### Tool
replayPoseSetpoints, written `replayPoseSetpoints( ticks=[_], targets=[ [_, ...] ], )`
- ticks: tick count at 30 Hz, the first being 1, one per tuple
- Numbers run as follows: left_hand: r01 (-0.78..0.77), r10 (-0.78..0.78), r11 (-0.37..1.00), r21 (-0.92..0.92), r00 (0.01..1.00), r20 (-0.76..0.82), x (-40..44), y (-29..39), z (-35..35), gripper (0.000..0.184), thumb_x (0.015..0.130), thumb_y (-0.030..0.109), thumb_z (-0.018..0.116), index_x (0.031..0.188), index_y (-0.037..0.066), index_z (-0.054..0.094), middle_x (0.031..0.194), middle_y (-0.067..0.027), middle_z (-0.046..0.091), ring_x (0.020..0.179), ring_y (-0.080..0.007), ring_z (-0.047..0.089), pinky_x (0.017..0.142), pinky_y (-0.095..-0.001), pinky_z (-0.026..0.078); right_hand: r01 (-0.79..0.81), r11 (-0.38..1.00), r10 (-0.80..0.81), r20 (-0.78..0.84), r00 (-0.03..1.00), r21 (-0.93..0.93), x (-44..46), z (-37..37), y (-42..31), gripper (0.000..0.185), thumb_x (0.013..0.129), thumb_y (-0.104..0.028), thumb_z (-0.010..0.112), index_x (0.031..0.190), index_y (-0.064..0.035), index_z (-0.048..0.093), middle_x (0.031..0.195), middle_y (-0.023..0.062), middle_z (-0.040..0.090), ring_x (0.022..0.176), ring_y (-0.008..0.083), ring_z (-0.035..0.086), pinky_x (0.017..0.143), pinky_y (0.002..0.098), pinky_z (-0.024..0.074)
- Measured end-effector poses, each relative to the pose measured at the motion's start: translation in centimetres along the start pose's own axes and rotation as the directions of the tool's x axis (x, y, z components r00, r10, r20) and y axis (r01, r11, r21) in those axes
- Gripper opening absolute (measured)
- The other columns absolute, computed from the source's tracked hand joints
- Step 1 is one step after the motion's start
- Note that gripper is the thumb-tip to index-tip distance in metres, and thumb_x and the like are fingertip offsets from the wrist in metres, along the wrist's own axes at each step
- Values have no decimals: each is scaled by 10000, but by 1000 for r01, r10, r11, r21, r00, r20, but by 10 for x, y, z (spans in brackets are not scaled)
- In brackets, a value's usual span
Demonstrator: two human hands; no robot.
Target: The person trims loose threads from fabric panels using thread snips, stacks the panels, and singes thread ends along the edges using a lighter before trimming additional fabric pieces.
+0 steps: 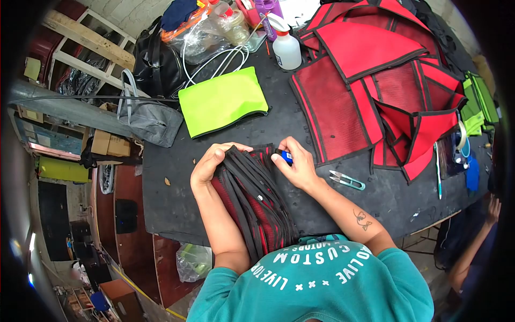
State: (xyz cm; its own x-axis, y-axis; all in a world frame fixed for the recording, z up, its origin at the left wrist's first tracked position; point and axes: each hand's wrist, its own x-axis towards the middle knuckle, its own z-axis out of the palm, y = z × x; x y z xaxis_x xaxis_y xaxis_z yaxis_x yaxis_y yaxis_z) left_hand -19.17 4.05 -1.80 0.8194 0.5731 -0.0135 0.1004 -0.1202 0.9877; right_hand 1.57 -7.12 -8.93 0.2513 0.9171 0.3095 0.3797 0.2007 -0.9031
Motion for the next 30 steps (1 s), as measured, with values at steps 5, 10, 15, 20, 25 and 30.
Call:
replayPoseSetpoints(
  ticks=[5, 10, 15, 20, 25, 30],
  targets=[
    [24, -24, 1000, 10, 1000, -10, 1, -2, -1, 925, 763, 778, 414, 874, -111, 645, 1068, -278, 607, 897, -284, 635, 820, -360, 491, -28, 998, 29, 20, 999, -53, 3, 7, -5, 285, 752, -196, 640, 913, -52, 454, 804, 98, 565, 656, 302, 588, 594, 404, 471],
    [22, -21, 1000, 12, 1000, -19, 0, -3, 0, 936, 760, 783, 411, 887, -115, 646, 1065, -272, 610, 890, -278, 637, 820, -354, 491, -55, 997, 57, 28, 998, -49, 4, 7, -13, 284, 739, -174, 626, 916, -54, 438, 798, 108, 568, 647, 310, 588, 580, 415, 464],
    [30, -30, 999, -14, 1000, 6, 1, -4, -1, 896, 774, 749, 431, 929, -106, 648, 1048, -246, 625, 912, -266, 630, 848, -350, 470, -34, 995, 39, 53, 998, -89, 4, 7, -13, 291, 742, -179, 627, 918, -48, 435, 796, 117, 573, 646, 320, 592, 582, 420, 465],
    [16, -16, 999, -36, 1000, 14, -1, -5, -2, 826, 799, 689, 462, 992, -93, 646, 1020, -191, 653, 957, -250, 615, 904, -338, 425, -72, 991, 79, 54, 995, -116, 4, 8, -15, 312, 744, -209, 645, 914, -45, 442, 784, 124, 578, 644, 332, 592, 585, 426, 466],
    [11, -10, 999, -44, 1000, 25, 0, -6, -3, 828, 798, 690, 460, 992, -94, 641, 1022, -190, 653, 960, -251, 615, 908, -337, 422, -32, 992, 35, 22, 999, -125, 8, 10, -16, 253, 781, -239, 650, 822, -31, 512, 767, 131, 584, 639, 342, 589, 586, 429, 465],
    [34, -34, 999, 10, 999, 12, 2, -1, 1, 963, 766, 773, 421, 980, -144, 620, 1042, -239, 628, 897, -254, 637, 850, -336, 477, 44, 993, -38, 50, 998, -111, 9, 21, -1, 297, 830, -279, 629, 734, -8, 555, 739, 149, 579, 642, 350, 583, 589, 423, 450]
  ],
)
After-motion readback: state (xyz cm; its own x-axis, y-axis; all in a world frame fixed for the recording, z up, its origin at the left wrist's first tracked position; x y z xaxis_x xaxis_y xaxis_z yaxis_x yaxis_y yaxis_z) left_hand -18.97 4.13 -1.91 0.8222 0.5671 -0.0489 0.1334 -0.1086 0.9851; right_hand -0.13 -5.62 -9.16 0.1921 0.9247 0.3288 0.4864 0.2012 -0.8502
